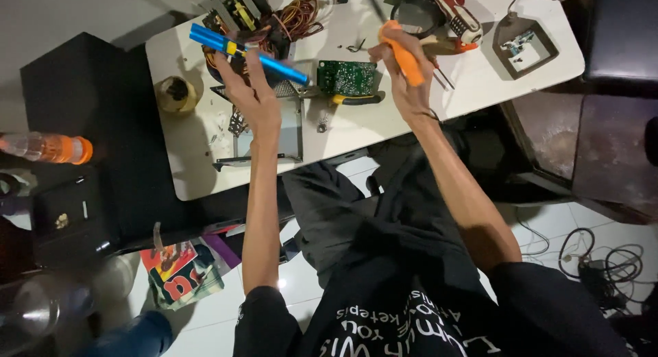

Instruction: The person is desoldering components from a printed circuit board using a soldering iron and a manual desoldering pump.

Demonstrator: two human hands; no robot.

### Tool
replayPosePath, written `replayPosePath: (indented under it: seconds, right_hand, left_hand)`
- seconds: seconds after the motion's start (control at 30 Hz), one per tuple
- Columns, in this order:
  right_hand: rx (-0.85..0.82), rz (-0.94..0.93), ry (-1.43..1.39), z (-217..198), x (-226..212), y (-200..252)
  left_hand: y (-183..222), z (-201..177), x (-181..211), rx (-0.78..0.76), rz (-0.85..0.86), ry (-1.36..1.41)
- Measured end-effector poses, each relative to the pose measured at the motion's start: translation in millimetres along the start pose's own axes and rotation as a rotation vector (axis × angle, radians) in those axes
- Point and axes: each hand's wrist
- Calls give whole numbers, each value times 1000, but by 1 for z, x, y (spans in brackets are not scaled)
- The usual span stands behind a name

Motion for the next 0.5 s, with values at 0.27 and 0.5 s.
replayPosePath:
  seconds: [0.27,0.5]
  right_hand:
    - [-158,15,347,1,-25,-4]
    - [-257,122,374,3,-29,-5]
  left_hand:
    - [1,4,-5,-197,-157,89]
    - [2,10,-1,-683,-178,-70]
Point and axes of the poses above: each hand's wrist, its own y-axis away from the middle knuckle, its own z-axis out of the palm, x = y × z, and after that the axes turned 9 degrees about z, right-handed
